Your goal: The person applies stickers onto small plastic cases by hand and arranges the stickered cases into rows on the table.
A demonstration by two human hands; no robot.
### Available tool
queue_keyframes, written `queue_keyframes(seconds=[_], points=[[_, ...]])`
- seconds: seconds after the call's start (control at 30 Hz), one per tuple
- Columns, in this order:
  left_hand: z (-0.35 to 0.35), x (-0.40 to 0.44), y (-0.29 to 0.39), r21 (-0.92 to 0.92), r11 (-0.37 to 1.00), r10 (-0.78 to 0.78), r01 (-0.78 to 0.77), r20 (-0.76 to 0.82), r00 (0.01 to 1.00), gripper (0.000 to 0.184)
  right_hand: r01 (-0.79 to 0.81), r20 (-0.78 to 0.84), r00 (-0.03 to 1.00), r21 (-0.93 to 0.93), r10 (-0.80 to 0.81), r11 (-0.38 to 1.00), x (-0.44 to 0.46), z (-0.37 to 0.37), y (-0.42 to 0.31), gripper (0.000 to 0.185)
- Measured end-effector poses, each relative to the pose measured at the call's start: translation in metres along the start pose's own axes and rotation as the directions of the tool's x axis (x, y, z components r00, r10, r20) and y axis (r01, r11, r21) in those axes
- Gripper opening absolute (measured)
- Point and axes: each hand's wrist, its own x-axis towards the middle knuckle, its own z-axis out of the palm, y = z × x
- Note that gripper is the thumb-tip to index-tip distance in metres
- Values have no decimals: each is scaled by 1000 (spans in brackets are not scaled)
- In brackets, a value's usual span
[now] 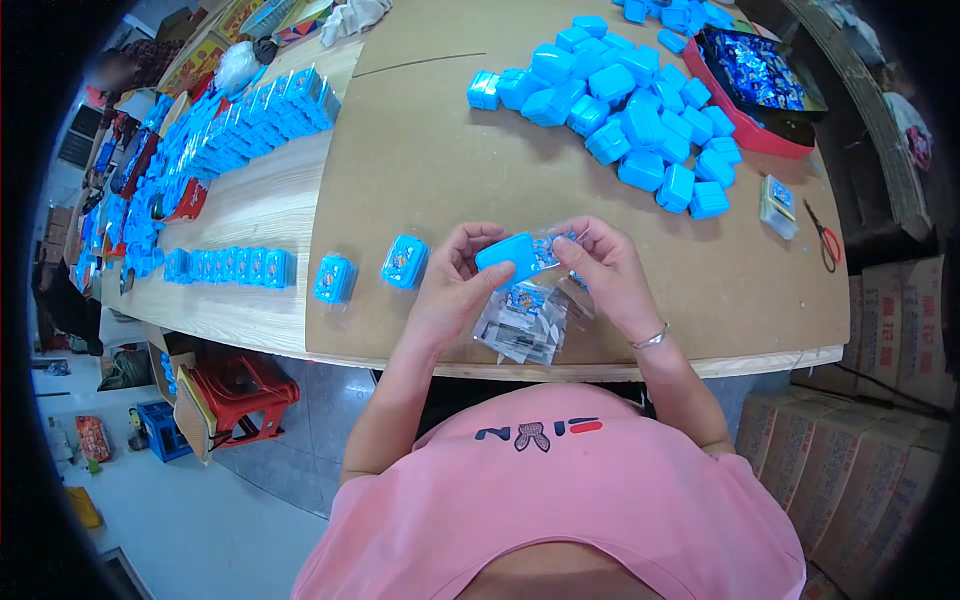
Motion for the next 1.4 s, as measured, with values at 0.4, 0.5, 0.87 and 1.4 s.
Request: queue_keyframes(seconds=[0.4, 0.5, 0.87, 1.4], points=[[6, 2, -3, -159, 987, 1, -6, -29, 1000, 55, 337, 29, 880, -741, -474, 581, -1, 28, -5, 72], [18, 3, -2, -211, 976, 30, -50, -98, 995, 59, 411, 137, 778, -849, -613, 331, 3, 39, 3, 92], [27, -13, 14, -138, 989, 42, -54, -87, 995, 60, 580, 185, 688, -722, -702, 378, 1, 38, 1, 92], [17, -28, 21, -220, 971, 72, -97, -118, 990, 62, 631, 228, 695, -649, -682, 426, 1, 51, -7, 86]])
